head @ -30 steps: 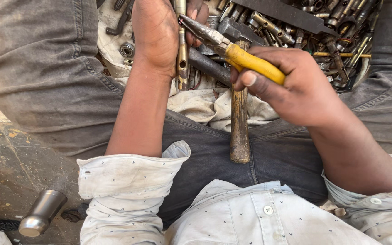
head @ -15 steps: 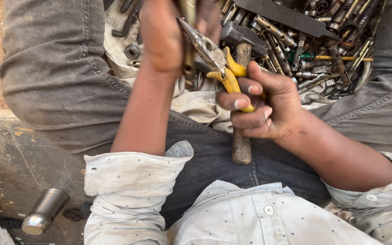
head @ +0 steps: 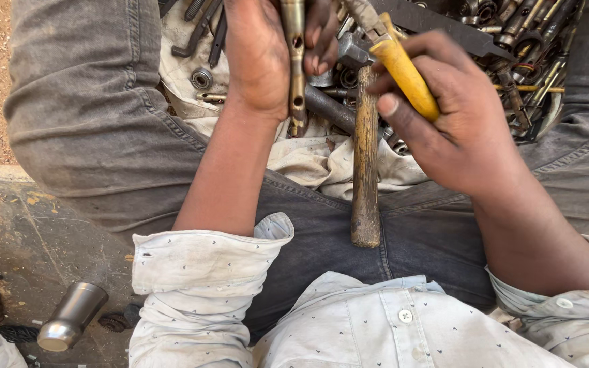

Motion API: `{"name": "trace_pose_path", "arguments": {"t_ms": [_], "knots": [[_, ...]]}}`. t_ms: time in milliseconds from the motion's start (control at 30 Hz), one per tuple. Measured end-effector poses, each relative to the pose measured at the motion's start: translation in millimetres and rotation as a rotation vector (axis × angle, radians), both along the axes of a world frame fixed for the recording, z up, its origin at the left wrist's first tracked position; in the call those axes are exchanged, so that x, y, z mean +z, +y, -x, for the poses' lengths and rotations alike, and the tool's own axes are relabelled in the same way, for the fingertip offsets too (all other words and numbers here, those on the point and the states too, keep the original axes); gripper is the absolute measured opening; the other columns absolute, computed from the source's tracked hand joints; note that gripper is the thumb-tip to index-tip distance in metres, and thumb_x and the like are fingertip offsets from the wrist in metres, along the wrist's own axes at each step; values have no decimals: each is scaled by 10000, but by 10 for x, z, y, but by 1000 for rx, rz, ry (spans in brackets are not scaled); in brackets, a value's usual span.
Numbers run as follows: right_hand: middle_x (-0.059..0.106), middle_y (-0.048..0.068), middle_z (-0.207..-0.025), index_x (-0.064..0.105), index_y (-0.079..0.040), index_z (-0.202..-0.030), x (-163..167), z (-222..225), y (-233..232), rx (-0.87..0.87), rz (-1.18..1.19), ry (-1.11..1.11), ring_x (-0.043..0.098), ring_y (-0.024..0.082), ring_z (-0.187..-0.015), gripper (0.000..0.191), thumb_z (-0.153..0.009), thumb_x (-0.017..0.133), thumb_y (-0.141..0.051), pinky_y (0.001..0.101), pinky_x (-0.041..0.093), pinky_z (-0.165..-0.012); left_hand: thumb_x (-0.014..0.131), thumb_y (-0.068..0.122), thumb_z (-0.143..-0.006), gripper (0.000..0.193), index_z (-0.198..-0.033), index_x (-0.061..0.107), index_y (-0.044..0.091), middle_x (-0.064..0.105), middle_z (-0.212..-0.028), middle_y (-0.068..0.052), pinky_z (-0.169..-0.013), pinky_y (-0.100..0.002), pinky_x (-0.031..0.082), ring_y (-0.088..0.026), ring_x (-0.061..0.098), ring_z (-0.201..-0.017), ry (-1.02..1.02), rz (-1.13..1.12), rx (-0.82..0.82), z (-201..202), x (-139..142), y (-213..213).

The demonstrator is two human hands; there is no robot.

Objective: The person sits on the ground with a pile of used metal parts on a cloth and disassembles them one at a time. They pull a fitting off a metal tube by hand, grip parts with pliers, and strike components with a hammer to separate pieces, setting parts back on the pile.

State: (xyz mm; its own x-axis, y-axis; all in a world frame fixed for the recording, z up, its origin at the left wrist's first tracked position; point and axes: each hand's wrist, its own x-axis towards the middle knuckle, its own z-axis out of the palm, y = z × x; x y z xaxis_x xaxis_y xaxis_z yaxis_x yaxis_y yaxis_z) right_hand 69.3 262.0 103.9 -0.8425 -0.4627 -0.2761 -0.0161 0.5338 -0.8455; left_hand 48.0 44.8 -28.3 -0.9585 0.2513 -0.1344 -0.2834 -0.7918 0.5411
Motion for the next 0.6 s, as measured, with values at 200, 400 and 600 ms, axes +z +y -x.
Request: {"name": "trace_pose_path", "arguments": {"t_ms": [200,400,600], "knots": [[499,169,-1480,703,39,-1243,121,34,-43,197,-422,513,438,339,-1326,297,-969,768,-56,447,360,-1069,306,798,-990,796,-981,545,38,509,-782,-63,-529,-314,463,-137,487,-554,-94,148,59,-6,-35,-35],[486,106,-1540,706,1,-1301,286,77,42,234,-462,417,404,338,-1346,324,-1000,778,-91,472,322,-1098,316,708,-1097,733,-954,527,21,514,-770,-85,-570,-321,468,-153,489,-581,-60,93,53,-8,-57,-72],[500,106,-1506,722,-12,-1251,263,69,-6,297,-451,405,417,346,-1315,342,-928,788,-104,503,320,-1089,307,658,-1120,671,-958,541,51,531,-726,-72,-519,-280,450,-129,490,-575,-1,211,102,-5,-47,-80]]}}
